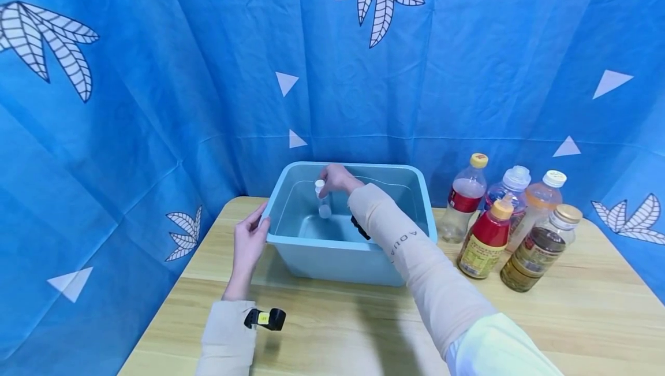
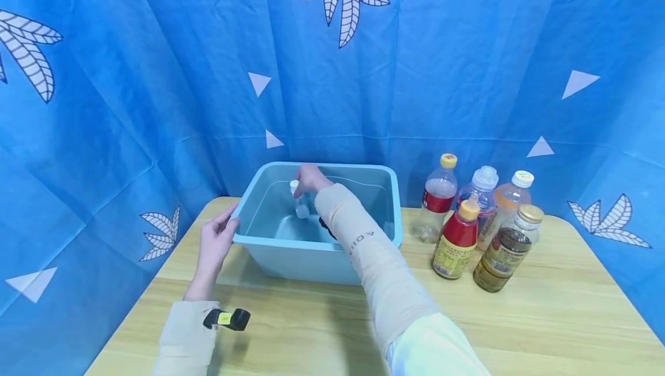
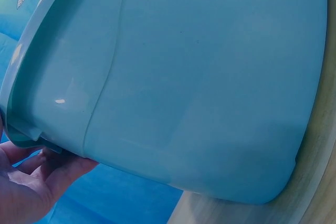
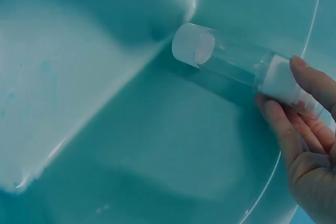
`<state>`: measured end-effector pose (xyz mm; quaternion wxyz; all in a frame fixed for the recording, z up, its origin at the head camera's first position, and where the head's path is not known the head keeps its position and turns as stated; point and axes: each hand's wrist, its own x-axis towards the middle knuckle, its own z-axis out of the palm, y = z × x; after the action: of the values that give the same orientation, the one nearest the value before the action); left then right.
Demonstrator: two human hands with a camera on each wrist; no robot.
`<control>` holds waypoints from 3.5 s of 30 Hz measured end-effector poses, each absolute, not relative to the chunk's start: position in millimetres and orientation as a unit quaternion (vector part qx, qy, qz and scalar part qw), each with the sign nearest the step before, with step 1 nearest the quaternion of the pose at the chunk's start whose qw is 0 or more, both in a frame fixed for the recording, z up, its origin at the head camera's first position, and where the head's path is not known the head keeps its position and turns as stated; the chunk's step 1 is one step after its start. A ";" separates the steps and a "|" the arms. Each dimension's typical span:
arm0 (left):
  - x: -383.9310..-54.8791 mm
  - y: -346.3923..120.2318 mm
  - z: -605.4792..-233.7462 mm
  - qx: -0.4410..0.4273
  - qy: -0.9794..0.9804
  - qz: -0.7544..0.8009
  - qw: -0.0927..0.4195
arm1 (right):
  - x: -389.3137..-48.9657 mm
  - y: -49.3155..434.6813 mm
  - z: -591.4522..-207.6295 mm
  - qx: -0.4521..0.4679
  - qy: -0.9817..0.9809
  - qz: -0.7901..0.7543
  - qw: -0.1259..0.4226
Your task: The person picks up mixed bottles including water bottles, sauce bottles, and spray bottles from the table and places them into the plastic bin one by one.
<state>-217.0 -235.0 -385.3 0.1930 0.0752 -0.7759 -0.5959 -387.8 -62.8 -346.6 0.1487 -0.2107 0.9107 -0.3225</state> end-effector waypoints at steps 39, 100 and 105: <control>-213.6 -231.4 -386.9 0.077 -0.774 -0.596 0.198 | -386.4 -64.4 -369.7 -0.249 0.918 -0.244 0.191; -218.1 -237.3 -388.7 0.063 -0.761 -0.613 0.204 | -324.6 -30.3 -254.7 -0.245 0.906 -0.319 0.132; -213.5 -232.8 -377.8 0.098 -0.775 -0.597 0.181 | -312.2 -20.9 -242.7 -0.257 0.901 -0.327 0.126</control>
<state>-213.5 -232.8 -377.8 0.1809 0.0980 -0.7753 -0.5971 -312.2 -20.9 -242.7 0.1260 -0.2569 0.9007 -0.3269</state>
